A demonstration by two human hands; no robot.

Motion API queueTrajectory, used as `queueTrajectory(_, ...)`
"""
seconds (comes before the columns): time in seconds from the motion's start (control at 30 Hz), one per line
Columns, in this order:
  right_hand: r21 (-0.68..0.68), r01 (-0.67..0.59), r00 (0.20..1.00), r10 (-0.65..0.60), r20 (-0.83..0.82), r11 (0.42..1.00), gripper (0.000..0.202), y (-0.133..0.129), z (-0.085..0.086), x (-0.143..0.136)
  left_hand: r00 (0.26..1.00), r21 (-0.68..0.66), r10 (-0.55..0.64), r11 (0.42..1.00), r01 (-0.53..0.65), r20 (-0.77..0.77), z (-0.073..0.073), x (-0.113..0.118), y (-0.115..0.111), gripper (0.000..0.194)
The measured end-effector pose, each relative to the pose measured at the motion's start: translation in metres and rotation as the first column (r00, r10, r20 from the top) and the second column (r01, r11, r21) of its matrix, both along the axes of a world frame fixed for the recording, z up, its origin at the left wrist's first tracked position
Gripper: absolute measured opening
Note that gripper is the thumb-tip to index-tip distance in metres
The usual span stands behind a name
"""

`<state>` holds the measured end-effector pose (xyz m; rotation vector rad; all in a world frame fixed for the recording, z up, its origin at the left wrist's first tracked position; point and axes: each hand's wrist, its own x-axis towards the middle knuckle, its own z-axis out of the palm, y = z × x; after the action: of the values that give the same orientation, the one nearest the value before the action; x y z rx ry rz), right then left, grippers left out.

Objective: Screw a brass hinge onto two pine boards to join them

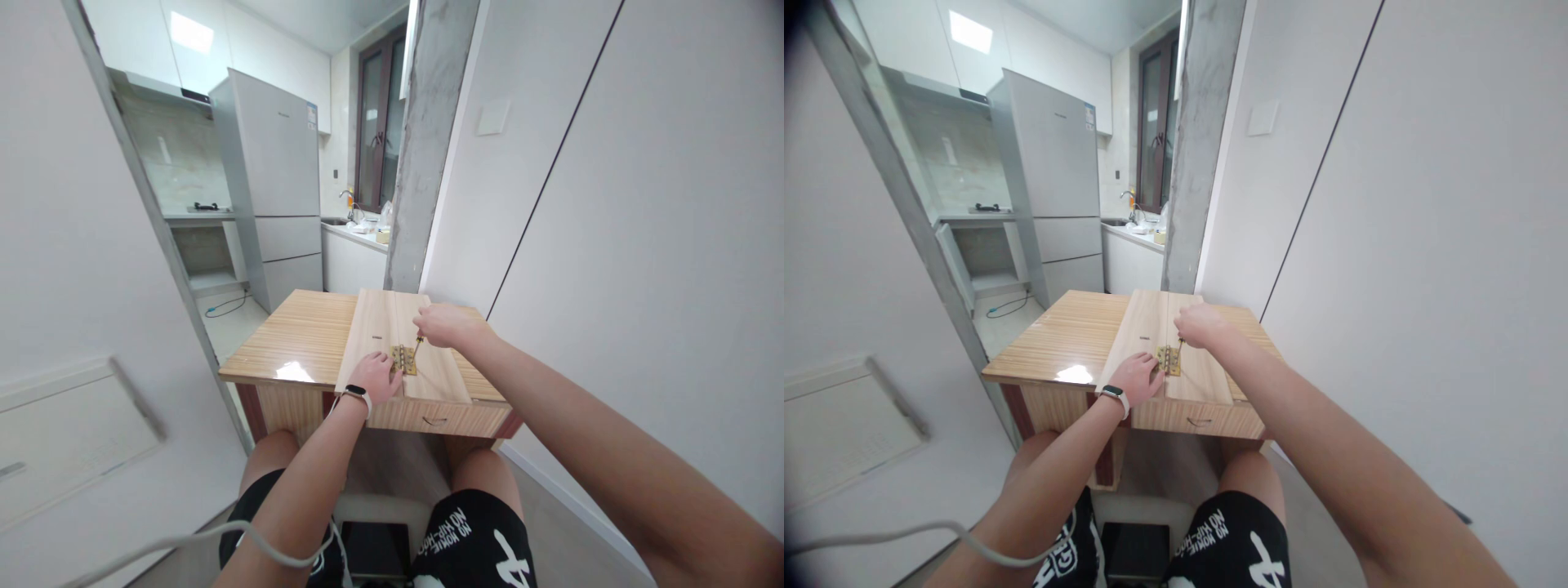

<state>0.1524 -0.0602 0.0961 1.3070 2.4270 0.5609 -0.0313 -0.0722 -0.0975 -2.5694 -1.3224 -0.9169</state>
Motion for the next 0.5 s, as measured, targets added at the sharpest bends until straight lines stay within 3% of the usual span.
queueTrajectory(0.5, -0.062, 0.167, 0.985, -0.169, -0.028, 0.984, 0.039, -0.004, 0.013, -0.015, 1.0, -0.08, -0.01, 0.997, 0.012, 0.022, 0.003, 0.001, -0.003, 0.03)
